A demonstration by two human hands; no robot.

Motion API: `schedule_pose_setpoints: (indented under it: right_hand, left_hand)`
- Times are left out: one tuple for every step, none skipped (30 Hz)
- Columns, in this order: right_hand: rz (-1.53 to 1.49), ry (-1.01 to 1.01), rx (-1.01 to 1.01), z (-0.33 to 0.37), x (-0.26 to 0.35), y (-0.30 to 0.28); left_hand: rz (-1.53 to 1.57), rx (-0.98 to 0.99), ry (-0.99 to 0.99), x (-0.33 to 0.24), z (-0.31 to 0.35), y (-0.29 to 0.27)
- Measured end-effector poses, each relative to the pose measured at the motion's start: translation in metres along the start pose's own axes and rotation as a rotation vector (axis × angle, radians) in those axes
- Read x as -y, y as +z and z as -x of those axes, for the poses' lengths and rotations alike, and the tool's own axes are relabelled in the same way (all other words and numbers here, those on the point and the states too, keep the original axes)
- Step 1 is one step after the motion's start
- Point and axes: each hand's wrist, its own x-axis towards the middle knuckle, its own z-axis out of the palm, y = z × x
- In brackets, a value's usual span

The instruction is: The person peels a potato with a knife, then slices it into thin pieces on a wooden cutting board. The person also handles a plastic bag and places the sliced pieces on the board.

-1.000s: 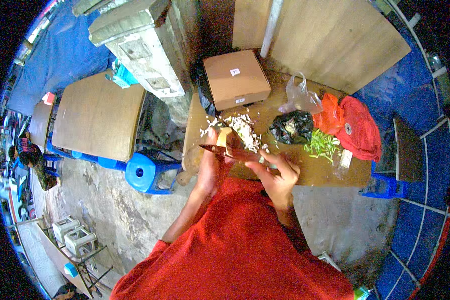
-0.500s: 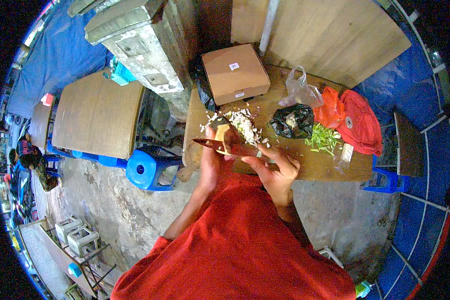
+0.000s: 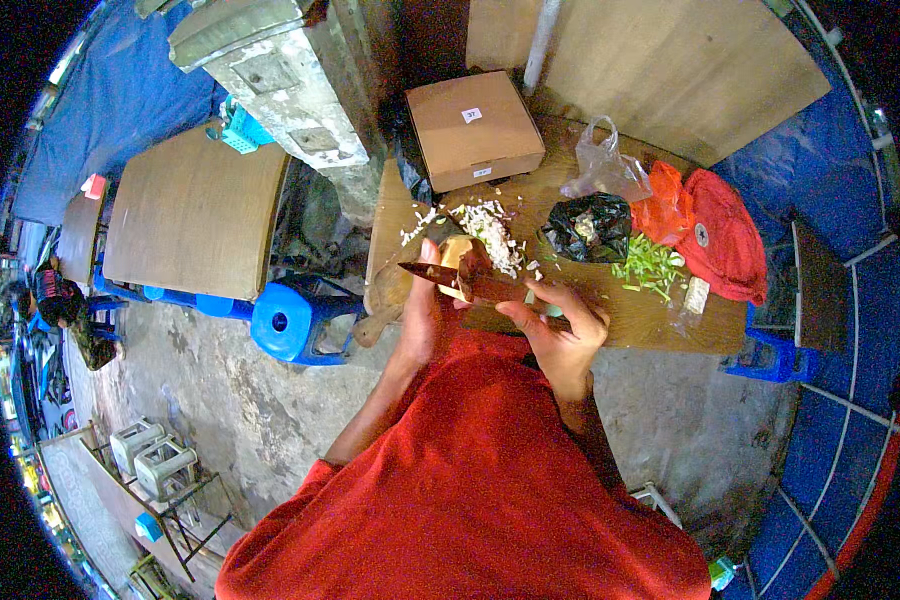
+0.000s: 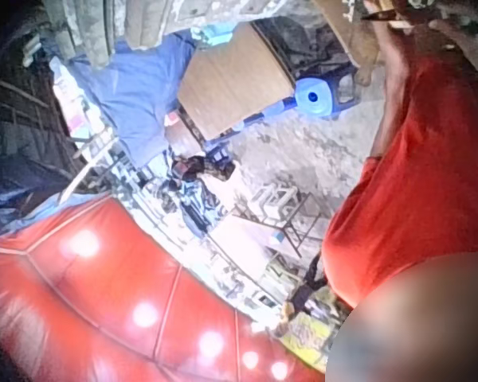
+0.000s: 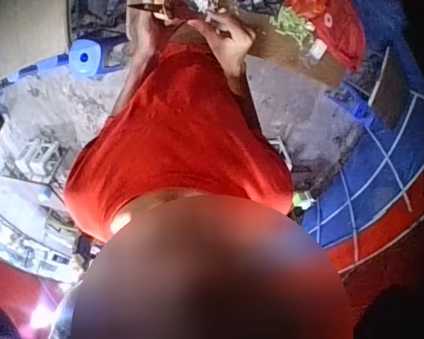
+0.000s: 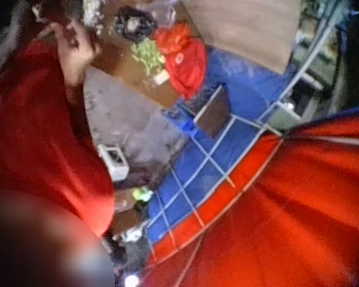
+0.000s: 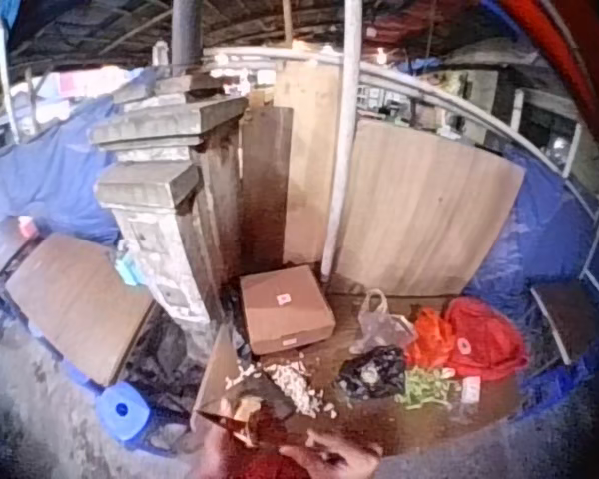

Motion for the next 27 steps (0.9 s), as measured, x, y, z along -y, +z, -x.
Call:
schedule_pose_setpoints:
  right_hand:
    - [0.003, 0.013, -0.011, 0.001, 0.001, -0.001]
    - [0.002, 0.030, 0.011, 0.003, 0.002, 0.000]
    - [-0.001, 0.041, 0.011, 0.005, 0.003, 0.001]
    - [0.005, 0.065, 0.031, 0.005, 0.004, 0.001]
    - [0.014, 0.044, 0.025, 0.006, 0.004, 0.001]
    - [0.028, 0.036, 0.043, 0.006, 0.004, 0.001]
    - [0.030, 0.019, 0.059, 0.005, 0.004, 0.001]
    - [0.035, 0.010, 0.031, 0.004, 0.004, 0.001]
    - [0.029, -0.007, 0.007, 0.003, 0.003, 0.000]
    - [0.030, -0.003, -0.008, 0.002, 0.003, -0.001]
    - [0.025, -0.006, -0.022, 0.002, 0.004, -0.002]
    - [0.028, 0.014, -0.026, 0.002, 0.004, -0.003]
    - [0.020, 0.023, -0.057, 0.003, 0.006, -0.003]
    - [0.026, 0.041, -0.015, 0.003, 0.006, -0.003]
    - [0.025, 0.045, -0.002, 0.003, 0.006, -0.004]
    - [0.017, 0.047, 0.022, 0.003, 0.006, -0.004]
    - [-0.017, 0.128, 0.042, 0.002, 0.004, -0.005]
    - [-0.041, 0.143, -0.041, -0.001, 0.000, -0.005]
    - [-0.061, 0.146, -0.110, -0.005, -0.006, -0.005]
    - [-0.081, 0.169, -0.180, -0.008, -0.011, -0.006]
    - [-0.117, 0.196, -0.226, -0.009, -0.015, -0.006]
    - [-0.138, 0.260, -0.198, -0.009, -0.018, -0.007]
    - [-0.160, 0.353, -0.156, -0.009, -0.021, -0.007]
    - [-0.181, 0.445, -0.114, -0.009, -0.022, -0.007]
    - [-0.228, 0.489, -0.073, -0.010, -0.024, -0.006]
    - [-0.276, 0.534, -0.034, -0.010, -0.024, -0.005]
    - [-0.331, 0.572, 0.003, -0.009, -0.022, -0.004]
  left_hand:
    - [0.007, -0.056, -0.014, 0.003, 0.000, 0.001]
    - [0.014, -0.112, -0.029, 0.005, -0.001, 0.002]
    - [-0.207, -0.102, 0.020, 0.006, 0.004, 0.003]
    - [-0.223, 0.032, -0.057, 0.007, -0.001, 0.005]
    - [-0.251, 0.049, -0.013, 0.008, 0.002, 0.005]
    - [-0.237, 0.016, -0.006, 0.009, 0.003, 0.006]
    - [-0.223, -0.017, 0.001, 0.009, 0.006, 0.006]
    - [-0.160, -0.062, -0.003, 0.011, 0.007, 0.005]
    - [-0.090, -0.031, 0.034, 0.012, 0.007, 0.004]
    - [-0.091, -0.049, -0.006, 0.011, 0.006, 0.000]
    - [-0.084, 0.009, -0.004, 0.010, 0.004, -0.004]
    - [-0.077, 0.064, -0.002, 0.009, 0.003, -0.008]
    - [-0.012, 0.108, 0.015, 0.013, 0.005, -0.009]
    - [-0.143, 0.090, -0.009, 0.015, 0.003, -0.012]
    - [-0.434, 0.104, 0.134, 0.018, 0.006, -0.011]
    - [-0.717, 0.088, 0.219, 0.022, 0.008, -0.010]
    - [-0.513, 0.185, 0.105, 0.023, 0.011, -0.009]
    - [-0.367, 0.142, 0.024, 0.024, 0.014, -0.007]
    - [-0.236, 0.141, -0.042, 0.021, 0.013, -0.006]
    - [-0.074, 0.170, -0.065, 0.019, 0.014, -0.005]
    - [-0.135, -0.034, -0.119, 0.018, 0.011, -0.003]
    - [-0.143, -0.038, -0.142, 0.016, 0.009, -0.001]
    - [-0.132, -0.040, -0.135, 0.015, 0.006, 0.000]
    - [-0.110, 0.000, -0.113, 0.015, 0.003, 0.001]
    - [-0.185, 0.038, -0.095, 0.013, 0.000, -0.001]
    - [-0.179, 0.061, -0.077, 0.013, -0.002, -0.002]
    - [-0.174, 0.083, -0.060, 0.013, -0.003, -0.004]
